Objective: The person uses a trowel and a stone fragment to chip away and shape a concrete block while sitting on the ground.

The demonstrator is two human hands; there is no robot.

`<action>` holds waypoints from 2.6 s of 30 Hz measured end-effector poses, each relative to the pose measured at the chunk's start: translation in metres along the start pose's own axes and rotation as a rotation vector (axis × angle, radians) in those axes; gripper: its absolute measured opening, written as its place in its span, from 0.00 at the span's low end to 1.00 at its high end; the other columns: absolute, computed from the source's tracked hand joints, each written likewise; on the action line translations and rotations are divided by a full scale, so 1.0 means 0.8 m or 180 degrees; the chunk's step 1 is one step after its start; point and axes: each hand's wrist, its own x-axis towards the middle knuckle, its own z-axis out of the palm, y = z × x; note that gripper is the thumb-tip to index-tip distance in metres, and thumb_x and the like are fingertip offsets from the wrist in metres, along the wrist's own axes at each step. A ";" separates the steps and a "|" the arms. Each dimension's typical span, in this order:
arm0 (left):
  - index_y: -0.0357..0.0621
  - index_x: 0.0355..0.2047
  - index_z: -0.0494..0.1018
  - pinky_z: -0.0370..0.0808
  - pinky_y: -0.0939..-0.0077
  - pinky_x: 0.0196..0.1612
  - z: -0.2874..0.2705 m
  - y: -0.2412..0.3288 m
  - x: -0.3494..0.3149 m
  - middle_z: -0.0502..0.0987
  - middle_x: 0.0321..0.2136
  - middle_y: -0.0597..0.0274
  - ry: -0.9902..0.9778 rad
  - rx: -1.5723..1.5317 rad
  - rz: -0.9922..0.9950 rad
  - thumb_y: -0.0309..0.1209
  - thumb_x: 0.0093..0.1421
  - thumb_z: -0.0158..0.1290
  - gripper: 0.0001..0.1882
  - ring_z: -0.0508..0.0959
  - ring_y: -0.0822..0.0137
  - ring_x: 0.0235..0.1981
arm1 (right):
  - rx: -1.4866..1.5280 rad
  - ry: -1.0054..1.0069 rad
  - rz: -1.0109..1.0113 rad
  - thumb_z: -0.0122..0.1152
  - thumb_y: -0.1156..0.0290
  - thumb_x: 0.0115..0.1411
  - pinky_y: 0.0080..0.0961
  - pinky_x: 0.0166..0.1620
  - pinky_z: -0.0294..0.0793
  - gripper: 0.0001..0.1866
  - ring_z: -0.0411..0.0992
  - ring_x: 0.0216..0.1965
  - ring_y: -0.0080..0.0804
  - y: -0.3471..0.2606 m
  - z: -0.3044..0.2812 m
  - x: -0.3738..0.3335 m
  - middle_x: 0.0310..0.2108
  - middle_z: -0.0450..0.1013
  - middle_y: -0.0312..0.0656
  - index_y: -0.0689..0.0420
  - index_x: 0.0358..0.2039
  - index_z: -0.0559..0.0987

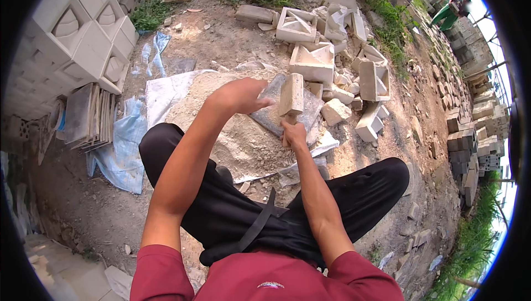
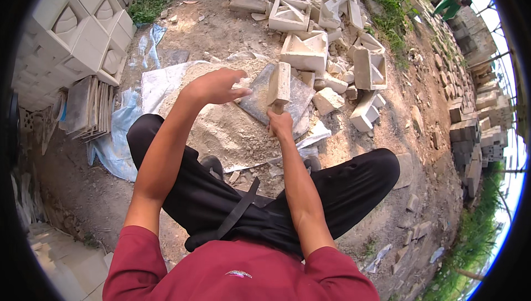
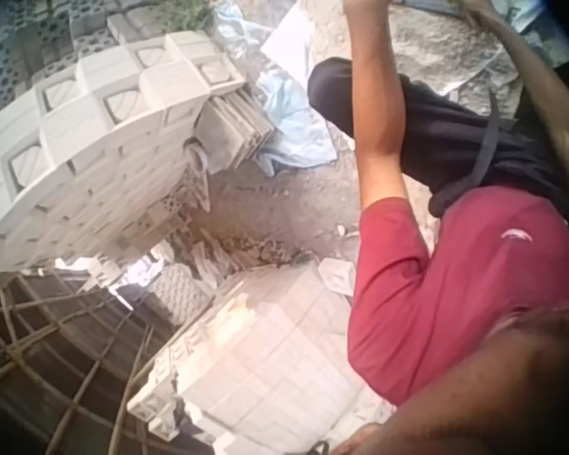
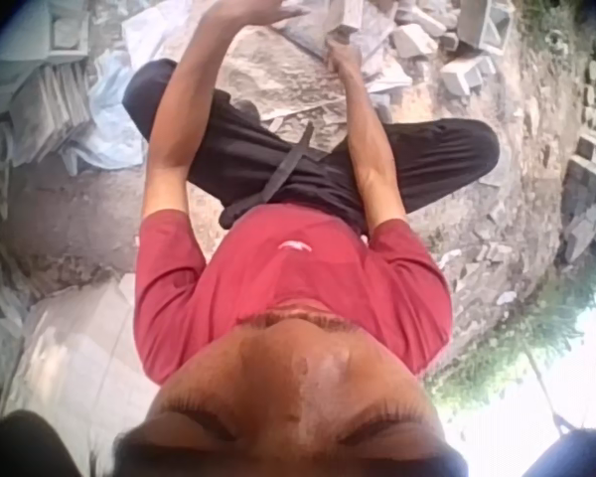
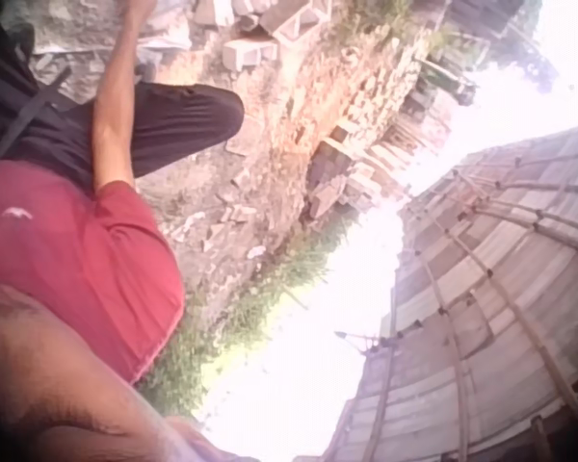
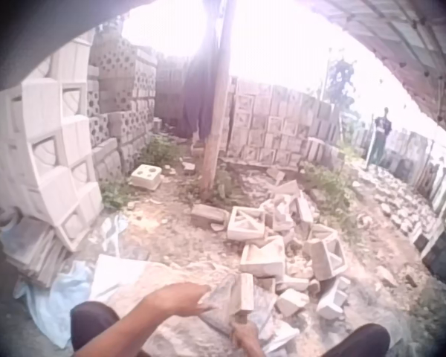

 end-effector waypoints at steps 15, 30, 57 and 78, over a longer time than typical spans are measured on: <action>0.34 0.46 0.71 0.73 0.55 0.48 -0.004 -0.001 -0.006 0.77 0.41 0.40 0.0237 -0.0093 0.0237 0.49 0.61 0.52 0.27 0.77 0.45 0.45 | -0.0116 0.0311 -0.0311 0.65 0.59 0.48 0.30 0.22 0.75 0.18 0.76 0.17 0.33 0.019 0.023 0.011 0.16 0.75 0.44 0.64 0.19 0.78; 0.36 0.49 0.70 0.72 0.55 0.46 -0.002 0.004 0.001 0.77 0.39 0.39 0.0121 -0.0028 0.0314 0.46 0.61 0.53 0.26 0.76 0.43 0.43 | -0.0661 0.0517 -0.0676 0.63 0.59 0.48 0.31 0.25 0.75 0.18 0.76 0.18 0.35 0.024 0.049 0.003 0.20 0.77 0.47 0.65 0.23 0.80; 0.38 0.54 0.68 0.73 0.59 0.49 -0.001 0.017 0.009 0.76 0.45 0.40 -0.0080 0.0036 0.0142 0.49 0.61 0.53 0.29 0.76 0.45 0.47 | -0.0299 0.0230 0.0044 0.64 0.57 0.47 0.33 0.28 0.77 0.22 0.79 0.21 0.39 0.084 0.005 0.039 0.20 0.77 0.48 0.69 0.23 0.79; 0.35 0.51 0.68 0.73 0.58 0.49 -0.003 0.024 0.005 0.76 0.44 0.40 -0.0140 0.0079 0.0195 0.49 0.62 0.52 0.29 0.76 0.44 0.47 | 0.0349 0.0330 0.0002 0.64 0.63 0.53 0.31 0.16 0.73 0.19 0.73 0.14 0.35 0.062 -0.017 0.023 0.18 0.72 0.45 0.71 0.27 0.75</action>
